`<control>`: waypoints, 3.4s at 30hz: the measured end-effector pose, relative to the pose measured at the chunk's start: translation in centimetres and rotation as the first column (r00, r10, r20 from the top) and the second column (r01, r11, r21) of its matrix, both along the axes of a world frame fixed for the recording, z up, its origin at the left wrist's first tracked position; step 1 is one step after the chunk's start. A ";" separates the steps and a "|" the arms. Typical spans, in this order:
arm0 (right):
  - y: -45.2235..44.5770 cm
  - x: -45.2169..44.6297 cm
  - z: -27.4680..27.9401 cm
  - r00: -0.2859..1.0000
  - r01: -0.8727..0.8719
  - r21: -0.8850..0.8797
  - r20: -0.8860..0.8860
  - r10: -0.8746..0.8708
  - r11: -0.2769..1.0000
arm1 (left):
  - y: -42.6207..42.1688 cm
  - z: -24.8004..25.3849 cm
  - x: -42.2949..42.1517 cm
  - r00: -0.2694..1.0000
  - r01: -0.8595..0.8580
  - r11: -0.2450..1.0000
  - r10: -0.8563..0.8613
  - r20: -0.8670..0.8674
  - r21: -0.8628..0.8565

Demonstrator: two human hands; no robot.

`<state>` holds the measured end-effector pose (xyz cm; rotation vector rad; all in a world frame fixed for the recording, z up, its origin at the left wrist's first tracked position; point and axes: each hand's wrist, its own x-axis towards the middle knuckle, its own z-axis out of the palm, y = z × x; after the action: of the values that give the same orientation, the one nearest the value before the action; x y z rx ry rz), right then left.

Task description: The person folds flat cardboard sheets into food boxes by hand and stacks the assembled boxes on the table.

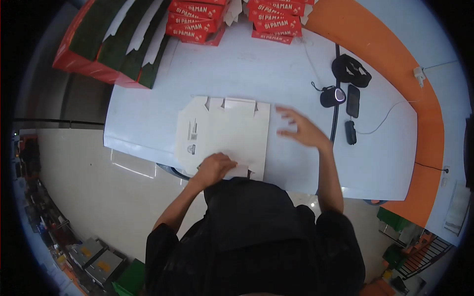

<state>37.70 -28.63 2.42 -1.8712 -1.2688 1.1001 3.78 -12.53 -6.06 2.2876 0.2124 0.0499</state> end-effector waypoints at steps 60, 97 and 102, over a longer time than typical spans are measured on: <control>-2.0 -12.9 -7.4 0.872 -0.121 0.591 0.447 -0.199 0.797 | -0.7 8.5 3.3 0.935 -0.283 0.950 0.242 -0.258 -0.136; -2.7 -13.5 -2.9 0.947 0.321 0.351 -0.136 -0.291 0.880 | -4.2 8.8 6.8 0.891 -0.453 0.890 0.452 0.039 0.041; -3.0 -13.4 -3.3 0.973 0.196 0.485 0.013 -0.231 0.852 | -4.5 10.8 7.3 0.970 -0.227 0.959 0.238 -0.048 0.170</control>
<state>24.33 -31.67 -0.89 -1.6246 -1.2020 0.5369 11.08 -17.00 4.71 2.4186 0.5302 0.1151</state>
